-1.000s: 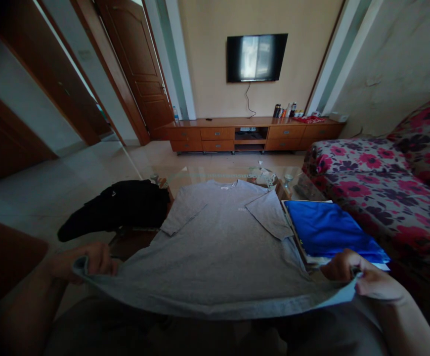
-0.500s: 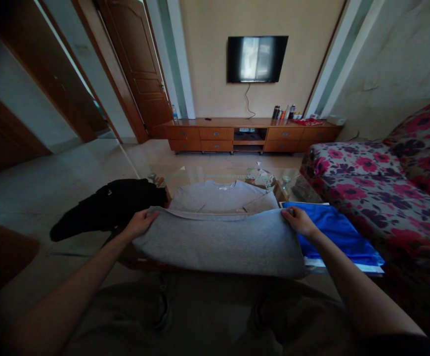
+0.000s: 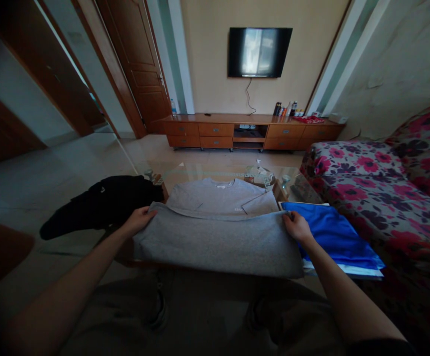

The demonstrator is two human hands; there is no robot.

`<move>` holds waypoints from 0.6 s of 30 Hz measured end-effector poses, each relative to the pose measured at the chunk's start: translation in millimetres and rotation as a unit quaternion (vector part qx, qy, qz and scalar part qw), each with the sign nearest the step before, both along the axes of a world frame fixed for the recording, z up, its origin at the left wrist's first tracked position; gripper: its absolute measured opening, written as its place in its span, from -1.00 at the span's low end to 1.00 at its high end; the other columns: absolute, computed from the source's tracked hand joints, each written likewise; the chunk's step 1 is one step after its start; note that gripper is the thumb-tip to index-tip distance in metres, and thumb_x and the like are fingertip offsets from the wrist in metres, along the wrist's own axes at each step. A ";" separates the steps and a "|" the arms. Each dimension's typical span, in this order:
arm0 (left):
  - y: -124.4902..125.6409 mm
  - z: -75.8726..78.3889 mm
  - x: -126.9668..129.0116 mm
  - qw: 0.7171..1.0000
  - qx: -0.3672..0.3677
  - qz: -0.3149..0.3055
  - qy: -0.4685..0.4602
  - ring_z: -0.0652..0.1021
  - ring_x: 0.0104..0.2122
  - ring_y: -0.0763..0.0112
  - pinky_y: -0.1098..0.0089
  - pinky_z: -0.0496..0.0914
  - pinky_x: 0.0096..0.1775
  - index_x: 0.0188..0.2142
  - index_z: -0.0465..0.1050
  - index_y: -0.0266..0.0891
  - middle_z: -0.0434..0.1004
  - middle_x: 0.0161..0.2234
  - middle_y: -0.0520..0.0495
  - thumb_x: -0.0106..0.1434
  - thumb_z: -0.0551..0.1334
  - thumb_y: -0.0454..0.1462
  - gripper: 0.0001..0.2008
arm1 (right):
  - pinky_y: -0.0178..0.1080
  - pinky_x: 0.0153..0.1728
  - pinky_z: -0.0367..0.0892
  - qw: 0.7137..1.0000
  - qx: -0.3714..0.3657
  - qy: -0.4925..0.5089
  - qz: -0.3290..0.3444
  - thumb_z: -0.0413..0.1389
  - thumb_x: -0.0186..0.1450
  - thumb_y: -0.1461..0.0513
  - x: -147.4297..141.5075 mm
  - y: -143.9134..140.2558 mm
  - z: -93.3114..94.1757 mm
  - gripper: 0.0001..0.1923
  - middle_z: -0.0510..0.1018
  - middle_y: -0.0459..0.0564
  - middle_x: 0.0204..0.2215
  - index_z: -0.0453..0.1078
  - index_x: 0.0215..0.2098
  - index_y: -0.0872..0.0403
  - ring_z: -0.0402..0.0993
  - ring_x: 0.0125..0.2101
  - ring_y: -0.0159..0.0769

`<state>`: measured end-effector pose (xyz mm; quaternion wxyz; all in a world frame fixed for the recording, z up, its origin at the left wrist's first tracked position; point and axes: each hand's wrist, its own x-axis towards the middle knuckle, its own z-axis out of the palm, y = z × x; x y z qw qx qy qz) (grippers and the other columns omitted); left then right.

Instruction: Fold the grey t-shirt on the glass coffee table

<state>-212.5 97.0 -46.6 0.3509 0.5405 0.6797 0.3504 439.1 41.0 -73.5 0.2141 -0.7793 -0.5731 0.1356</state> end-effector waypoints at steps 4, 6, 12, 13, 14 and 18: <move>8.7 -11.2 -2.3 0.988 -0.002 -0.033 0.153 0.62 -0.16 0.18 0.33 0.45 -0.12 -0.01 0.50 -0.28 0.64 -0.12 -0.18 0.19 0.28 -0.14 -0.59 | -0.18 -0.21 0.33 1.000 -0.008 -0.015 -0.013 0.07 0.32 0.09 -13.5 -3.3 1.9 -0.52 0.61 0.17 -0.20 0.31 0.14 0.15 0.56 -0.22 -0.06; 10.6 -11.9 -1.4 0.976 0.002 -0.043 0.213 0.61 -0.11 0.18 0.31 0.44 -0.07 0.12 0.41 -0.26 0.61 -0.04 -0.21 0.22 0.26 -0.14 -0.51 | -0.14 -0.14 0.34 0.998 0.015 -0.052 0.010 0.09 0.32 0.09 -23.4 -6.0 6.9 -0.39 0.58 0.21 -0.09 0.18 0.28 0.15 0.54 -0.12 -0.02; 4.4 3.5 32.1 0.874 0.157 -0.153 0.434 0.39 0.19 0.00 0.08 0.26 0.17 0.30 0.25 -0.14 0.35 0.25 -0.26 0.25 0.19 -0.27 -0.39 | 0.15 0.11 0.16 0.961 0.053 -0.206 0.176 0.07 0.34 0.10 -69.2 -4.3 21.2 -0.45 0.34 0.16 0.27 0.24 0.30 -0.06 0.16 0.25 0.15; 3.4 4.4 42.2 0.856 0.175 -0.192 0.447 0.36 0.22 0.01 0.07 0.22 0.20 0.28 0.28 -0.11 0.34 0.25 -0.23 0.26 0.18 -0.28 -0.42 | 0.16 0.14 0.11 0.954 0.044 -0.204 0.217 0.06 0.35 0.11 -78.6 -2.0 21.2 -0.45 0.35 0.15 0.27 0.24 0.30 -0.07 0.13 0.28 0.13; 2.8 3.9 52.6 0.845 0.181 -0.226 0.449 0.35 0.22 0.03 0.08 0.18 0.23 0.26 0.32 -0.10 0.36 0.24 -0.20 0.28 0.18 -0.26 -0.46 | 0.16 0.17 0.07 0.948 0.031 -0.197 0.248 0.07 0.35 0.11 -87.7 0.8 20.5 -0.46 0.36 0.14 0.26 0.25 0.30 -0.06 0.11 0.29 0.10; 6.4 -7.5 89.1 0.847 0.164 -0.289 0.415 0.39 0.17 0.09 0.14 0.17 0.23 0.21 0.37 -0.08 0.42 0.19 -0.15 0.33 0.20 -0.11 -0.53 | 0.09 0.17 0.04 0.947 -0.011 -0.161 0.276 0.05 0.39 0.09 -115.3 13.9 16.3 -0.55 0.43 0.15 0.18 0.35 0.21 -0.02 0.23 0.22 0.01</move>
